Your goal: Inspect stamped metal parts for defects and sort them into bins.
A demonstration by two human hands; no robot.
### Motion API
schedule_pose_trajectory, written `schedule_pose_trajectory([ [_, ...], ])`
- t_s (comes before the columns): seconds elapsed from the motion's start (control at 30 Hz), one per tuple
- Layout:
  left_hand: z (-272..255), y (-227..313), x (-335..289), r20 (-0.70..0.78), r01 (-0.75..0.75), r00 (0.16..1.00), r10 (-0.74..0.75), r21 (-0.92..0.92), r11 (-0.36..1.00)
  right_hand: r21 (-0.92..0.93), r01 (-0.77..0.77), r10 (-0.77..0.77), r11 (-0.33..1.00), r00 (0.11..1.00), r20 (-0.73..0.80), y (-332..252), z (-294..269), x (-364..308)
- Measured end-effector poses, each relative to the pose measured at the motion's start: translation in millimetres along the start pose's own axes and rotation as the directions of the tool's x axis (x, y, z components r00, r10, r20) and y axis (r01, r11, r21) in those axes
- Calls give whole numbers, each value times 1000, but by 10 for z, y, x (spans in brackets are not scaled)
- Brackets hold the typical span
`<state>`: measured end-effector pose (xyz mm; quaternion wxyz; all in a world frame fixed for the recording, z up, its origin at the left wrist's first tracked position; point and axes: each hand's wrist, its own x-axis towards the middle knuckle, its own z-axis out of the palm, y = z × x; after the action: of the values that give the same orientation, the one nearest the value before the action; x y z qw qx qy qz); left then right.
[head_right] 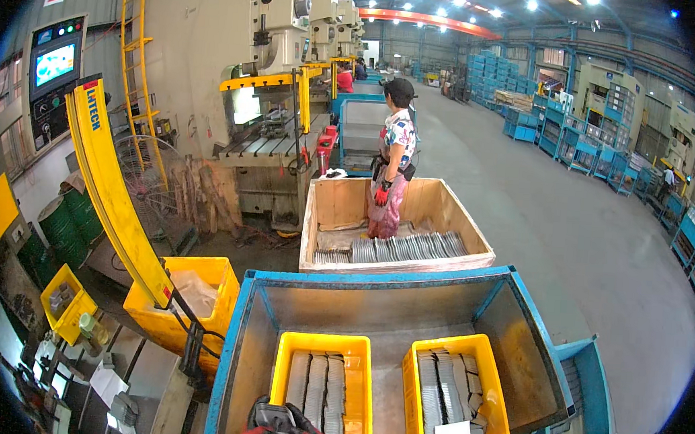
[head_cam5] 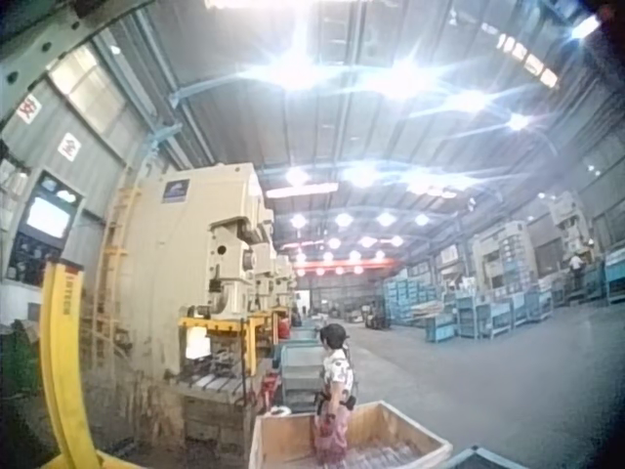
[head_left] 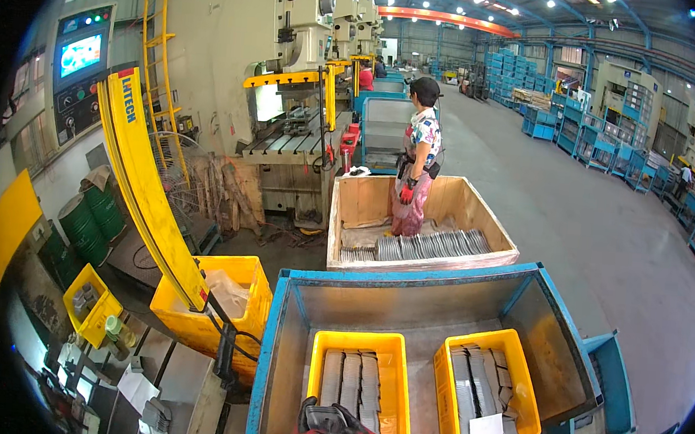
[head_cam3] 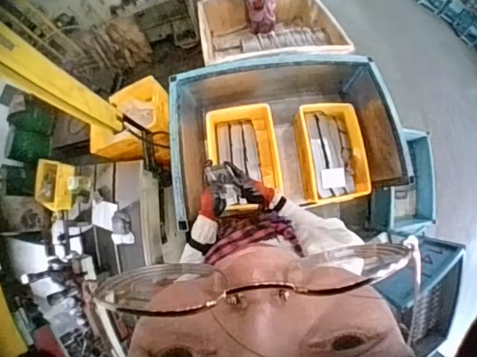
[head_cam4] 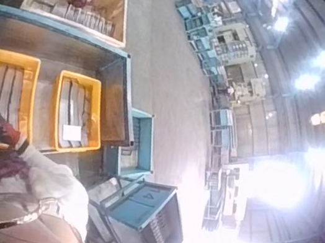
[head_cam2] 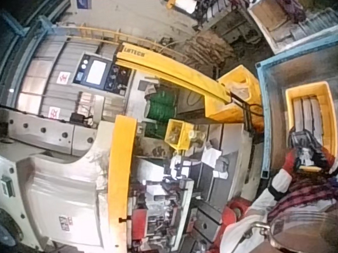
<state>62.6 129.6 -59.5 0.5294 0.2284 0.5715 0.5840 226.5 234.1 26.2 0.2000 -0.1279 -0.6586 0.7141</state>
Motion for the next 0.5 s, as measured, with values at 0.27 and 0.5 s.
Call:
schedule_pose_trajectory([
  [0.27,94,223,5,182,-183,983,22,966,185,132,-103,106,986,994,-13,-82,94,-153],
  [0.5,129,589,-213,453,-594,801,391,677,433,322,-142,176,936,981,-81,-306,75,-173],
])
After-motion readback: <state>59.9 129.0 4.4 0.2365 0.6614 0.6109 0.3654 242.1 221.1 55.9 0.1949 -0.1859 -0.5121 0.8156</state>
